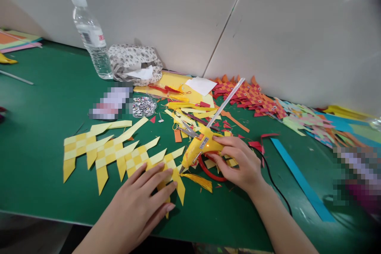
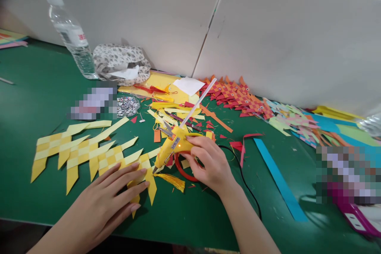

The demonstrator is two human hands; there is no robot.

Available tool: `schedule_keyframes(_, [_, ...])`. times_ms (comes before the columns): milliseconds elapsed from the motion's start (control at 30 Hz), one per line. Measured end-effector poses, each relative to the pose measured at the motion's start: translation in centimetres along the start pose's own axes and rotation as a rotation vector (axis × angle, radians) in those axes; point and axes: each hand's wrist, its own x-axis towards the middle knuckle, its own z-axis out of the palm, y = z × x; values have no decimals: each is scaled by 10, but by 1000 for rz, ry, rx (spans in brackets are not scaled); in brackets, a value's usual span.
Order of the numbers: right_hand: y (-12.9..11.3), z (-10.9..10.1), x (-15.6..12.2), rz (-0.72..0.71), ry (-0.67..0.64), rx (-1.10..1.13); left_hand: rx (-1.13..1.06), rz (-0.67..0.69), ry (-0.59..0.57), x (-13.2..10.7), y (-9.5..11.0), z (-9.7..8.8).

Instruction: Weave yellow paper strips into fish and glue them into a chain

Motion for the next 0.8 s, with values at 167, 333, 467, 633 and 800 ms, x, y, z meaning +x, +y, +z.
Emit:
schedule_keyframes(167, [0,0,0,-7,-5,-3,-11,0,15,1,0,0])
schedule_keyframes(333, [-1,1,1,-19,0,-4,-10,1,13,1,0,-1])
schedule_keyframes(467, [-1,1,2,-25,15,-14,13,7,1,2,0,-2])
schedule_keyframes(633, [0,-2,2,5,63,-47,4,7,11,1,0,-2])
schedule_keyframes(800, [-1,-2,1,3,39,-9,-20,-9,50,2,1,-2])
